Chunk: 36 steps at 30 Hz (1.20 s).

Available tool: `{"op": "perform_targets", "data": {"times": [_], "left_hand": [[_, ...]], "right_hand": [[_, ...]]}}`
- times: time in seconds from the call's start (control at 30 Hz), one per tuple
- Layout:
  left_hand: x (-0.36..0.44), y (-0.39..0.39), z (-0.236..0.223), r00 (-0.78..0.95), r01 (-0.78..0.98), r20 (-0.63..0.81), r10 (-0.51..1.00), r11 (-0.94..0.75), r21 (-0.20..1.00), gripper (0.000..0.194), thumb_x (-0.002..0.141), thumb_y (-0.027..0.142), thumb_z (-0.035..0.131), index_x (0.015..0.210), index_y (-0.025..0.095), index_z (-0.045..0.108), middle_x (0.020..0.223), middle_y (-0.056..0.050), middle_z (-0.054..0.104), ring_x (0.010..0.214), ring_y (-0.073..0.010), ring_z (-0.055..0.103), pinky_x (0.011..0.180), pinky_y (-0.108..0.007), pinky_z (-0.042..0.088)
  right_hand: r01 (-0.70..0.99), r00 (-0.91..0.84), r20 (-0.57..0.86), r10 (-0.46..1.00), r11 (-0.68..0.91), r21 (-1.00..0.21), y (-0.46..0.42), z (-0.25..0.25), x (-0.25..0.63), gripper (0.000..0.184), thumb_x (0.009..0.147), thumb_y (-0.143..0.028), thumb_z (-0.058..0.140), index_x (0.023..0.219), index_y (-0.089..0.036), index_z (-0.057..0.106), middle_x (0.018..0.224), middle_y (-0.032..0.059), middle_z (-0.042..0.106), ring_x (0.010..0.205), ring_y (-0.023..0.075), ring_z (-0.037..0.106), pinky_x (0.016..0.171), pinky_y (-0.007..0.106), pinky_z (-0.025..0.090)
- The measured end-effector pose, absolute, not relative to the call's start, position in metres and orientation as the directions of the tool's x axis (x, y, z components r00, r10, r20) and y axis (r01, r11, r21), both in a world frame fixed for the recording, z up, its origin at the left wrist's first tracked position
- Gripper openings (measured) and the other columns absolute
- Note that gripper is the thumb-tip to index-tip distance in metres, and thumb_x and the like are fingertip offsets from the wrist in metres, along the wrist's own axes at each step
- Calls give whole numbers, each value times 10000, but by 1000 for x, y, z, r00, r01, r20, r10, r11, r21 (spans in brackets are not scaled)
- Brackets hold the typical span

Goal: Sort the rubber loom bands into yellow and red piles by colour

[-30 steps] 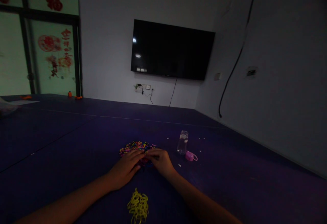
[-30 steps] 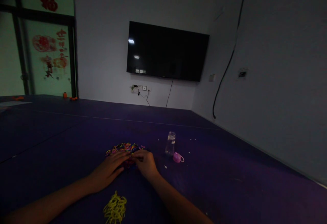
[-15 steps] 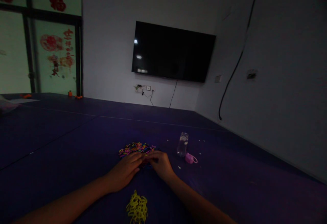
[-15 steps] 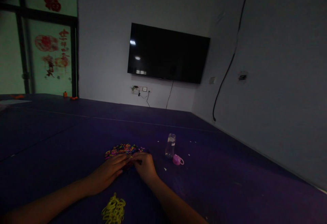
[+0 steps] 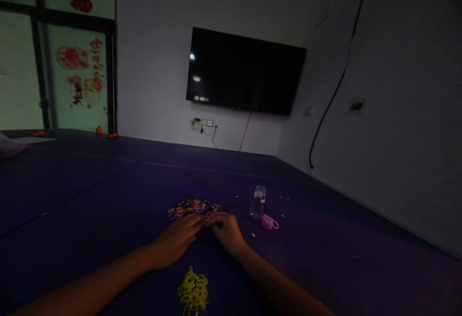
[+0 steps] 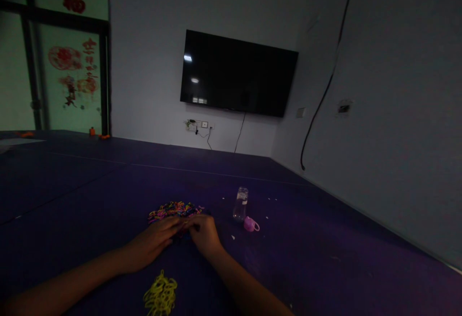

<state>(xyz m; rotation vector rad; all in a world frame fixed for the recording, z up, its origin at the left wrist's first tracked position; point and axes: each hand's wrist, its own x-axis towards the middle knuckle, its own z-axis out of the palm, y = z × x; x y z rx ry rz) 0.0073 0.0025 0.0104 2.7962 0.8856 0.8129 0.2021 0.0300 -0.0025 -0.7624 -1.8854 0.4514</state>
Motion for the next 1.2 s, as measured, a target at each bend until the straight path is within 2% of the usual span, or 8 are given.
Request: {"op": "perform_targets", "data": {"times": [0.27, 0.57, 0.67, 0.77, 0.93, 1.03, 1.13, 1.2], "left_hand": [[7, 4, 5, 656, 521, 490, 575, -814, 257, 552, 764, -14, 419, 1268, 204, 478, 1300, -97, 502, 1196, -226, 456, 997, -403, 393], [4, 7, 1, 647, 496, 527, 551, -829, 259, 567, 807, 9, 412, 1330, 227, 411, 1372, -80, 441, 1251, -216, 407, 1036, -400, 364], [2, 7, -1, 664, 469, 530, 528, -846, 255, 577, 821, 26, 425, 1353, 244, 380, 1389, -76, 422, 1261, -217, 395, 1044, -408, 352], [0, 7, -2, 677, 448, 531, 509, -858, 251, 592, 821, 26, 429, 1364, 252, 361, 1401, -76, 406, 1272, -220, 379, 1044, -414, 348], [-1, 10, -6, 666, 424, 557, 495, -867, 263, 586, 845, 42, 412, 1381, 267, 335, 1416, -69, 389, 1276, -212, 376, 1042, -416, 348], [0, 12, -6, 650, 411, 569, 505, -862, 296, 518, 864, 80, 418, 1351, 255, 398, 1386, -73, 433, 1261, -216, 398, 1032, -423, 355], [0, 11, 1, 589, 395, 603, 538, -843, 366, 388, 882, 142, 440, 1248, 234, 531, 1292, -81, 531, 1191, -215, 472, 1001, -419, 382], [0, 10, 7, 545, 376, 615, 570, -822, 428, 284, 878, 187, 476, 1110, 221, 635, 1161, -76, 621, 1089, -211, 548, 950, -404, 421]], "right_hand": [[359, -225, 639, 736, 672, -648, 30, -5, 201, 195, 682, -64, 498, 693, -184, 650, 704, 15, 665, 670, 151, 622, 635, 248, 485], [337, -188, 585, 789, 611, -716, 30, -7, 201, 65, 724, -166, 575, 775, -189, 608, 710, 2, 641, 663, 147, 616, 621, 246, 492], [278, -176, 585, 792, 610, -742, 29, -7, 200, 236, 734, -193, 593, 970, -194, 603, 808, 18, 672, 710, 155, 636, 648, 261, 506], [315, -188, 594, 782, 621, -718, 28, -5, 201, 397, 718, -182, 613, 1114, -202, 590, 899, 35, 692, 742, 169, 643, 685, 286, 509], [415, -276, 598, 753, 654, -632, 26, 0, 203, 149, 712, -226, 661, 853, -203, 705, 830, 34, 703, 755, 184, 639, 689, 277, 491], [423, -282, 604, 746, 661, -620, 25, 2, 202, 116, 727, -202, 635, 813, -195, 712, 769, 31, 699, 705, 170, 635, 655, 258, 484], [442, -251, 617, 746, 655, -612, 26, 1, 203, 214, 732, -117, 551, 839, -197, 719, 789, 31, 705, 722, 167, 643, 672, 257, 488], [483, -206, 619, 758, 629, -609, 27, -1, 204, 300, 720, -67, 487, 857, -196, 721, 825, 34, 710, 766, 172, 649, 710, 265, 489]]}}
